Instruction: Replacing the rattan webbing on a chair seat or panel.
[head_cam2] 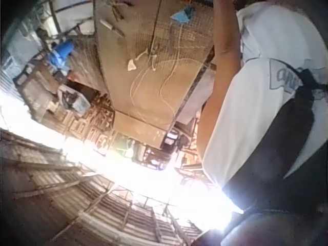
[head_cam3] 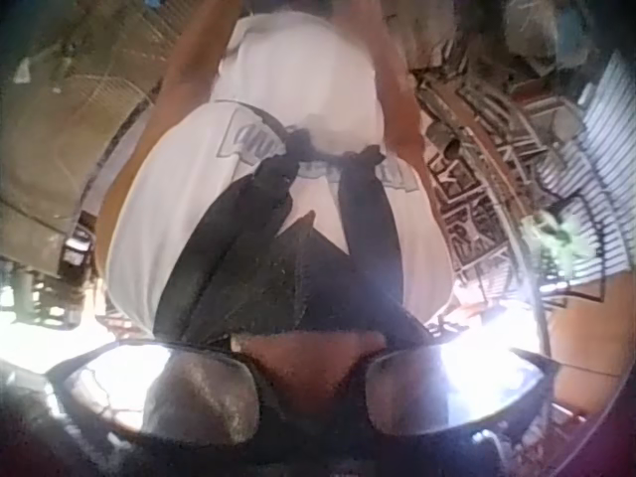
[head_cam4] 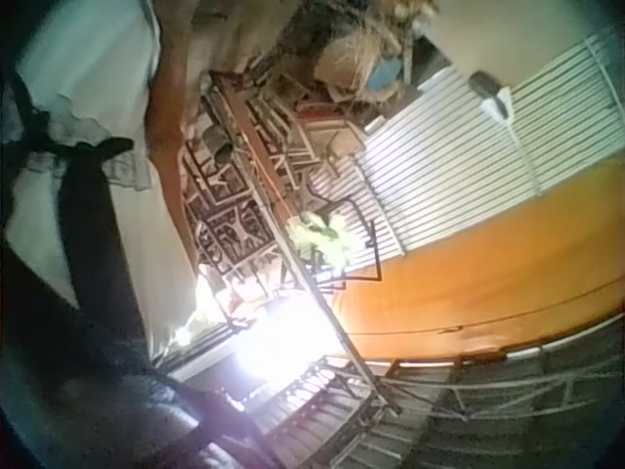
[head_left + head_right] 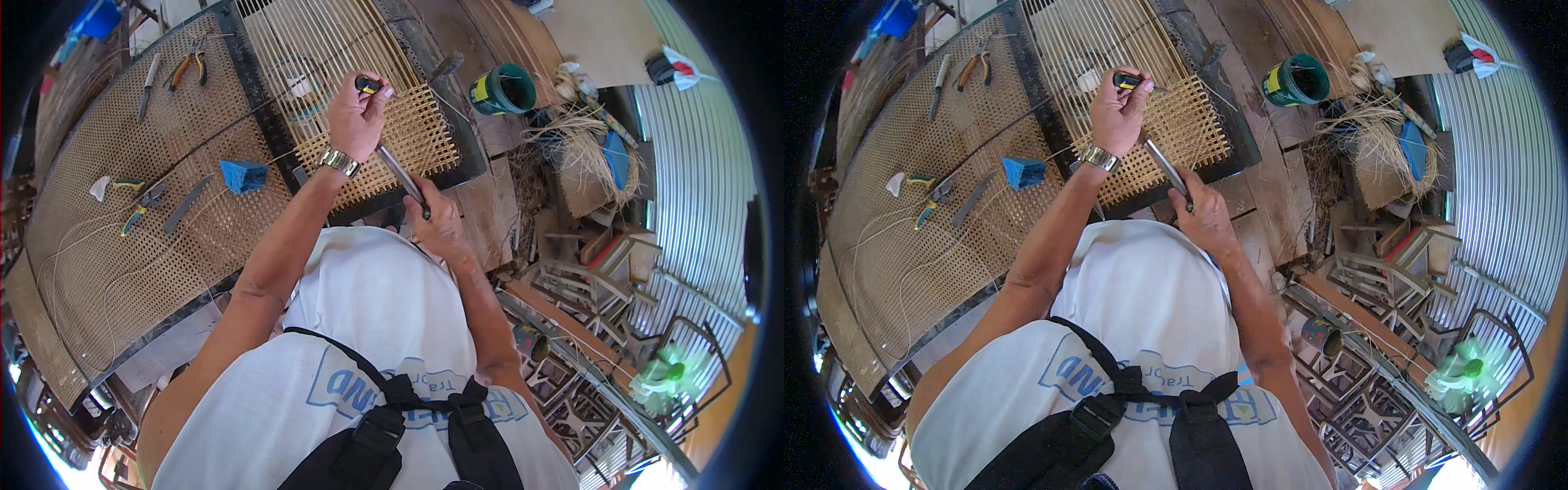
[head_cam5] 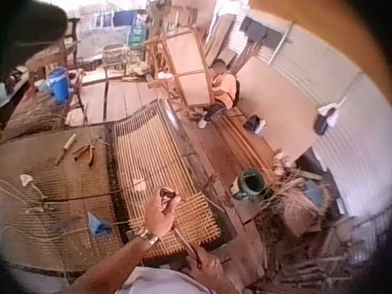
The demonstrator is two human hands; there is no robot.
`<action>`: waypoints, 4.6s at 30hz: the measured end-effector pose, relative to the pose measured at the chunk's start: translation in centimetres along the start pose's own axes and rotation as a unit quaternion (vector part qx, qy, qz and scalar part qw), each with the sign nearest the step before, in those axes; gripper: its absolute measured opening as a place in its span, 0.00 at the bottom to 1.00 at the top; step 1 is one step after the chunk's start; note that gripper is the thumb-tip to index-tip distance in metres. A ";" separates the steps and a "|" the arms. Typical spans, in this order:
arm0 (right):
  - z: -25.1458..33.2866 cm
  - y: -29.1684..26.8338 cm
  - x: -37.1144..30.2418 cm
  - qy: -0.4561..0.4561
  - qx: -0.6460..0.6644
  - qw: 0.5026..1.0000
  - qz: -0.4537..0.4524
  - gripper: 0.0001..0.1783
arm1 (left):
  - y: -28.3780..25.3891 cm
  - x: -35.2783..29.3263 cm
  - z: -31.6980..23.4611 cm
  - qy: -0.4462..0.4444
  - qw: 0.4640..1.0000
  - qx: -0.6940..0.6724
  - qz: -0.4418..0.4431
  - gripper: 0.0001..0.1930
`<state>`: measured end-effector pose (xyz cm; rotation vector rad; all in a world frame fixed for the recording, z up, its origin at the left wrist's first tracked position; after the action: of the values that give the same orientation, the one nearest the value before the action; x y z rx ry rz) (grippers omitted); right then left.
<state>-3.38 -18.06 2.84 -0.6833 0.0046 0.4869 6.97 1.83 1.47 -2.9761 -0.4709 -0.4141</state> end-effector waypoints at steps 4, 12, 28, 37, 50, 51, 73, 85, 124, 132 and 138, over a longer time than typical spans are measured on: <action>-1.4 -1.3 0.1 0.082 0.040 0.989 -0.112 0.19 | -0.4 0.2 -0.4 0.002 0.999 0.035 0.015 0.12; 1.7 1.4 -1.0 -0.015 0.035 0.997 0.060 0.21 | -0.8 0.2 -0.1 -0.059 0.998 -0.013 0.032 0.11; -0.1 -0.8 -0.7 0.046 0.011 0.995 -0.089 0.21 | -1.2 0.6 -0.9 -0.002 0.999 0.038 0.011 0.11; 0.4 0.4 0.2 0.037 0.033 0.999 -0.007 0.21 | -0.9 1.1 0.0 -0.010 0.999 0.047 0.006 0.11; 0.6 -1.3 -0.8 0.006 0.011 0.999 -0.049 0.21 | 0.5 0.9 -1.1 -0.028 0.998 0.035 0.048 0.12; 0.5 -1.6 -0.8 0.011 0.008 0.997 -0.074 0.21 | 0.4 1.0 -1.1 -0.040 0.996 0.052 0.055 0.12; 0.2 -4.7 -4.6 0.090 0.061 0.983 -0.148 0.19 | -1.1 1.3 -0.7 -0.033 0.999 -0.006 0.003 0.12; 0.4 -1.7 -2.1 0.040 0.026 0.999 0.003 0.22 | 0.6 0.2 -2.1 0.014 0.999 0.030 0.039 0.10; 0.6 -3.0 -4.7 0.069 0.098 0.989 -0.083 0.21 | 0.4 1.2 -1.7 -0.002 1.000 -0.004 0.018 0.12; -0.1 -3.3 -2.2 0.065 0.044 0.996 -0.031 0.20 | 2.4 0.8 -2.1 -0.030 0.994 0.079 0.070 0.12; 0.8 -3.2 -2.1 -0.006 0.021 0.996 -0.089 0.21 | 1.0 0.9 -3.0 0.013 0.999 0.046 0.016 0.10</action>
<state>-4.04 -20.58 5.75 -0.6329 -0.0567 0.3197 7.38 0.76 4.53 -2.8821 -0.4266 -0.4165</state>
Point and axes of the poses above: each hand's wrist, its own x-axis towards the middle knuckle, its own y-axis out of the palm, z = x × y, the point moved 6 cm from there along x, towards the middle knuckle, and after that the axes turned 7 degrees about z, right-handed, at the moved point
